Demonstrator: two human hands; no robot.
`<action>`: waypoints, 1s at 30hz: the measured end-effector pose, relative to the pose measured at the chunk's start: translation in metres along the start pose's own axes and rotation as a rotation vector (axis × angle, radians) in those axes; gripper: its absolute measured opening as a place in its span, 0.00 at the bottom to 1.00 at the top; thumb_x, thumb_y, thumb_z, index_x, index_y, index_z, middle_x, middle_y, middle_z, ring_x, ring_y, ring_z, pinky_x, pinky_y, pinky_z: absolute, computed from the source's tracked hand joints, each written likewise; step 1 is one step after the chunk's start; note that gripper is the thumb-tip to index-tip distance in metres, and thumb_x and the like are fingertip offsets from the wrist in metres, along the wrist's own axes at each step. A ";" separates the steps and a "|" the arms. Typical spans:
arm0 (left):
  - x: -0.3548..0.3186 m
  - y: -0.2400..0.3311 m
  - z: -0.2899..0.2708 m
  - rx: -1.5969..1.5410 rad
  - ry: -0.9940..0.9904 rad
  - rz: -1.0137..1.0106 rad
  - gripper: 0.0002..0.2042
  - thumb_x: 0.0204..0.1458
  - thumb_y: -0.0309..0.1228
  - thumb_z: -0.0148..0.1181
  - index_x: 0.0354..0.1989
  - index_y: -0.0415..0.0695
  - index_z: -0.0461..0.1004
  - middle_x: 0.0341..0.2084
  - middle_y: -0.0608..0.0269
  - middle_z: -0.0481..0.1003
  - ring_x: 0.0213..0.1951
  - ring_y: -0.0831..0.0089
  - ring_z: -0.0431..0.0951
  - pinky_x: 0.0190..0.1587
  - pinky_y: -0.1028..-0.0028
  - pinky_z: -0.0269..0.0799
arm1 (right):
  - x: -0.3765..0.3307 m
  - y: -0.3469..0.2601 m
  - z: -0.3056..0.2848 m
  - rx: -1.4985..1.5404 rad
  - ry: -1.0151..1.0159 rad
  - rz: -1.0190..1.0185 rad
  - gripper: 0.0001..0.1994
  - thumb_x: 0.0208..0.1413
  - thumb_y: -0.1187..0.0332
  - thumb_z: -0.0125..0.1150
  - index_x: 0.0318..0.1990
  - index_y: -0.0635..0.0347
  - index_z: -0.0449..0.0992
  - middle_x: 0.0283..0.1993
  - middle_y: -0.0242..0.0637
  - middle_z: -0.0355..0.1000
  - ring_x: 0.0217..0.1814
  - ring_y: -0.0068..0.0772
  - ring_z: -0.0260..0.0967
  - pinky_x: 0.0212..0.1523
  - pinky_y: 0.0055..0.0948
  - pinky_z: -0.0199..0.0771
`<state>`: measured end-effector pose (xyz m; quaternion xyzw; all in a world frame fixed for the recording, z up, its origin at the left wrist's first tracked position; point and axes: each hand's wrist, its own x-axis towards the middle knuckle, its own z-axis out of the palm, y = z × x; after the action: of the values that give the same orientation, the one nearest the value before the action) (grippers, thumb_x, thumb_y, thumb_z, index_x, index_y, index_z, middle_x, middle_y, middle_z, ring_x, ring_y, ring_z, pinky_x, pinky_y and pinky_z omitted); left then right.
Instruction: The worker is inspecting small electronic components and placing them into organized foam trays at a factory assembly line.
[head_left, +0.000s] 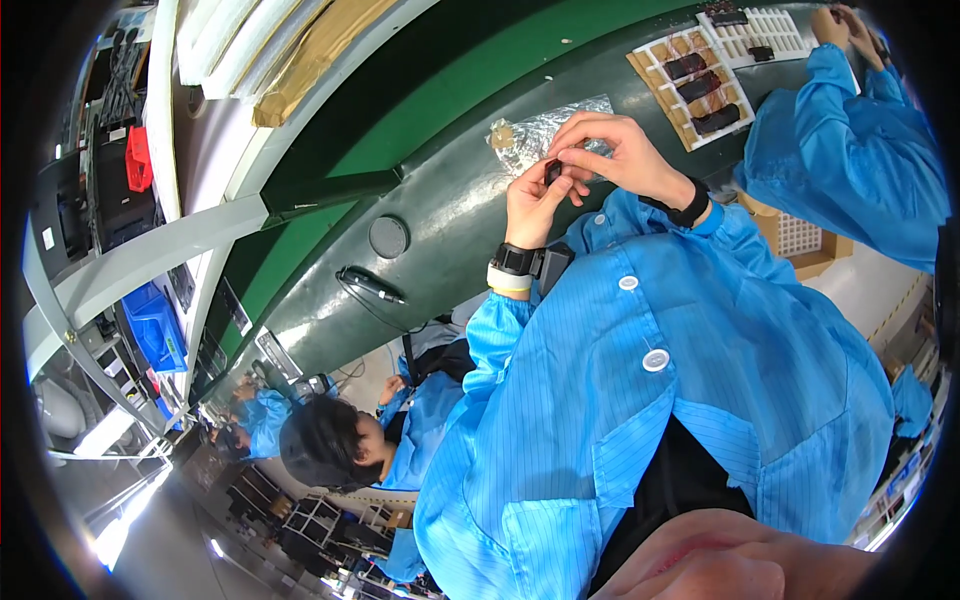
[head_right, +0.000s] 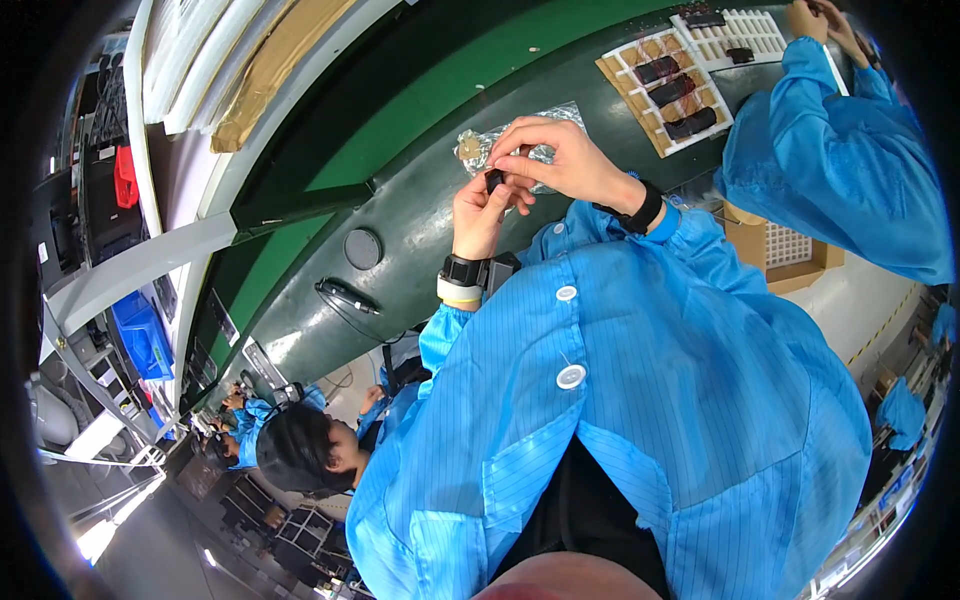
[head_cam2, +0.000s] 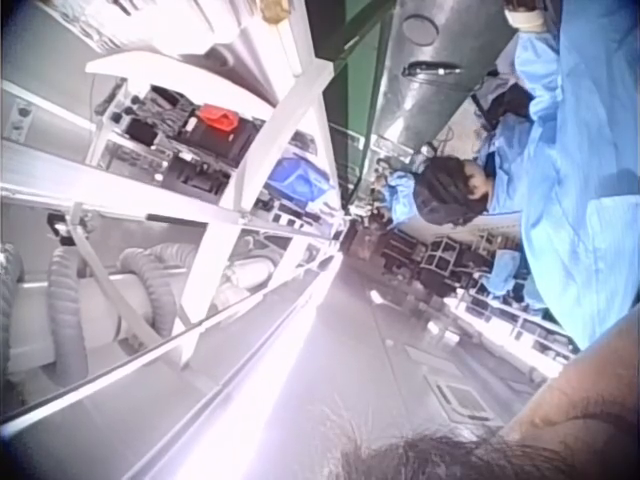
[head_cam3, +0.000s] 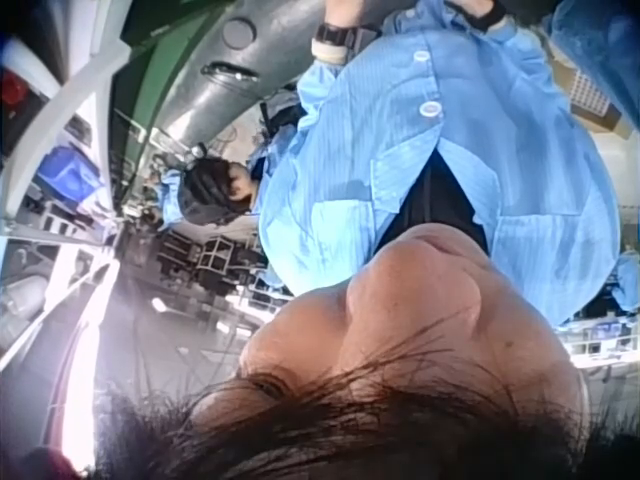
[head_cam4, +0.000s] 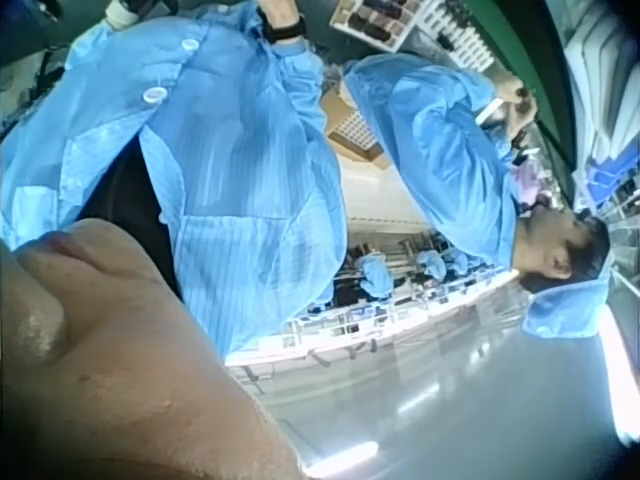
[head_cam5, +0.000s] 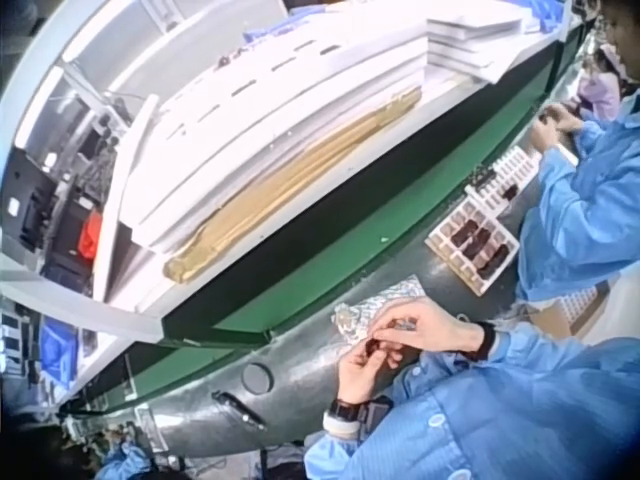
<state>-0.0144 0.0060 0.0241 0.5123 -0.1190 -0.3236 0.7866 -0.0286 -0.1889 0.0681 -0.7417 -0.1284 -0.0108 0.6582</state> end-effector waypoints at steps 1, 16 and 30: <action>-0.001 0.001 0.001 -0.021 0.001 0.000 0.14 0.63 0.30 0.53 0.51 0.34 0.72 0.38 0.51 0.79 0.34 0.71 0.79 0.35 0.74 0.75 | 0.000 0.001 0.000 0.012 0.010 0.005 0.09 0.60 0.70 0.59 0.45 0.64 0.77 0.39 0.34 0.76 0.43 0.24 0.73 0.46 0.26 0.73; -0.004 -0.023 -0.025 -0.383 0.149 -0.256 0.24 0.67 0.49 0.38 0.33 0.40 0.70 0.13 0.62 0.68 0.18 0.68 0.71 0.18 0.73 0.62 | 0.000 0.026 0.000 0.142 -0.005 0.130 0.09 0.60 0.69 0.59 0.45 0.62 0.74 0.44 0.34 0.73 0.47 0.24 0.69 0.46 0.25 0.70; 0.007 -0.110 -0.063 -0.689 0.009 -0.509 0.19 0.67 0.49 0.33 0.37 0.50 0.68 0.06 0.76 0.52 0.09 0.79 0.54 0.12 0.77 0.49 | -0.028 0.103 0.040 0.144 -0.136 0.404 0.14 0.55 0.63 0.66 0.47 0.55 0.78 0.48 0.32 0.75 0.52 0.26 0.71 0.47 0.31 0.72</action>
<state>-0.0183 0.0183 -0.1022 0.2342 0.1296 -0.5260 0.8072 -0.0403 -0.1648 -0.0428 -0.7023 -0.0216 0.1804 0.6883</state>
